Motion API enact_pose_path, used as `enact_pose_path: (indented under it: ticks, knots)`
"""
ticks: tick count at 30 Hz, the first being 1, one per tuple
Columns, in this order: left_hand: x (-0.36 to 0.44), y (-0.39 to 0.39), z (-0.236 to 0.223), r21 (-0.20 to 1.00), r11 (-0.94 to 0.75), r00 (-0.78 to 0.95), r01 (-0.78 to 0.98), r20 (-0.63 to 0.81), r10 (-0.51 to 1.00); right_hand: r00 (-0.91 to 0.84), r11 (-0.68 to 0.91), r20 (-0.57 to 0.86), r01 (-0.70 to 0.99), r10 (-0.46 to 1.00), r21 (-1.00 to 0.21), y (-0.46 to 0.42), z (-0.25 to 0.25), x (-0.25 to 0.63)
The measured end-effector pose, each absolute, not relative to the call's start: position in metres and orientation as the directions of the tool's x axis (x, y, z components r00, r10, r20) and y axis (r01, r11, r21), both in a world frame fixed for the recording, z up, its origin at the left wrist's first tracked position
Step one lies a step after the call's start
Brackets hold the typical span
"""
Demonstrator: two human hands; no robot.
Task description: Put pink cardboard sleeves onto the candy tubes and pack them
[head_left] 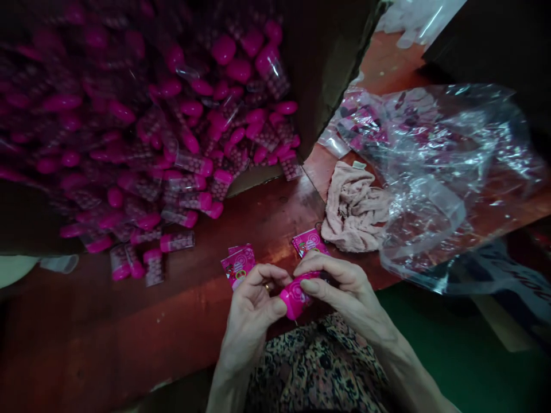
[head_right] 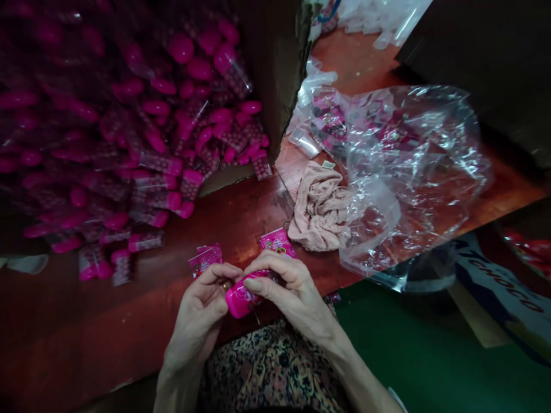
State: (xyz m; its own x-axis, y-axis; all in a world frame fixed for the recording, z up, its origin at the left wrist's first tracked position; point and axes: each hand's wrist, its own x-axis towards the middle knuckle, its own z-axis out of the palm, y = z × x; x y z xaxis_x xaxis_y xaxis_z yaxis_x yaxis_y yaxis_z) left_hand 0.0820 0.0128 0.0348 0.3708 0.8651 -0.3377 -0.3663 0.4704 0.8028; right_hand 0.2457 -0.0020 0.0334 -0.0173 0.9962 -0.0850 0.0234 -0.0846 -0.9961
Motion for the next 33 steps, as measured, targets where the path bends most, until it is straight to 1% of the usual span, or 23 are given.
enact_pose_path:
  ticks: [3, 5, 6, 8, 10, 12, 13, 15, 17, 19, 22, 24, 28, 30, 33]
  knots:
    - [0.086, 0.004, 0.037, 0.869, 0.381, 0.257, -0.315, -0.308, 0.916, 0.046, -0.042, -0.042, 0.006, 0.998, -0.999, -0.004, 0.028, 0.242]
    - [0.088, -0.003, 0.037, 0.879, 0.376, 0.192, -0.293, -0.331, 0.924, 0.084, 0.01, 0.012, 0.018, 0.996, -1.0, -0.007, 0.024, 0.237]
    - [0.089, -0.006, 0.037, 0.876, 0.383, 0.157, -0.292, -0.351, 0.923, 0.128, 0.039, 0.046, 0.057, 0.991, -0.998, -0.009, 0.024, 0.234]
    - [0.092, -0.011, 0.035, 0.886, 0.364, 0.072, -0.289, -0.359, 0.931, 0.281, 0.09, 0.15, 0.215, 0.948, -0.972, -0.014, 0.024, 0.227]
    - [0.095, -0.014, 0.034, 0.938, 0.262, -0.035, -0.226, -0.276, 0.96, 0.421, 0.127, 0.31, 0.408, 0.853, -0.904, -0.02, 0.028, 0.22]
    - [0.097, -0.016, 0.033, 0.988, 0.119, -0.11, -0.103, -0.13, 0.985, 0.417, 0.181, 0.435, 0.522, 0.798, -0.833, -0.025, 0.031, 0.213]
    - [0.098, -0.017, 0.034, 0.998, 0.049, -0.128, -0.04, -0.054, 0.99, 0.381, 0.217, 0.46, 0.533, 0.802, -0.818, -0.026, 0.033, 0.211]
    - [0.099, -0.017, 0.034, 0.996, -0.065, -0.128, 0.063, 0.073, 0.989, 0.31, 0.268, 0.455, 0.492, 0.835, -0.828, -0.028, 0.035, 0.207]
    - [0.098, -0.018, 0.034, 0.981, -0.144, -0.111, 0.131, 0.159, 0.981, 0.276, 0.291, 0.437, 0.44, 0.856, -0.849, -0.029, 0.035, 0.205]
    - [0.097, -0.019, 0.031, 0.964, -0.189, -0.095, 0.188, 0.209, 0.973, 0.258, 0.307, 0.436, 0.418, 0.862, -0.855, -0.029, 0.036, 0.204]
    - [0.095, -0.021, 0.026, 0.94, -0.225, -0.076, 0.257, 0.252, 0.965, 0.211, 0.307, 0.426, 0.432, 0.88, -0.848, -0.029, 0.038, 0.205]
    - [0.094, -0.021, 0.021, 0.922, -0.248, -0.06, 0.299, 0.277, 0.959, 0.186, 0.261, 0.386, 0.478, 0.903, -0.839, -0.028, 0.038, 0.205]
    - [0.096, -0.017, 0.012, 0.877, -0.312, -0.028, 0.365, 0.346, 0.938, 0.188, 0.116, 0.265, 0.567, 0.946, -0.816, -0.023, 0.032, 0.204]
    - [0.097, -0.015, 0.007, 0.853, -0.356, -0.014, 0.382, 0.39, 0.921, 0.194, 0.055, 0.2, 0.57, 0.96, -0.82, -0.021, 0.028, 0.203]
    - [0.098, -0.013, 0.0, 0.838, -0.379, -0.01, 0.393, 0.415, 0.91, 0.212, -0.025, 0.101, 0.521, 0.972, -0.853, -0.019, 0.022, 0.204]
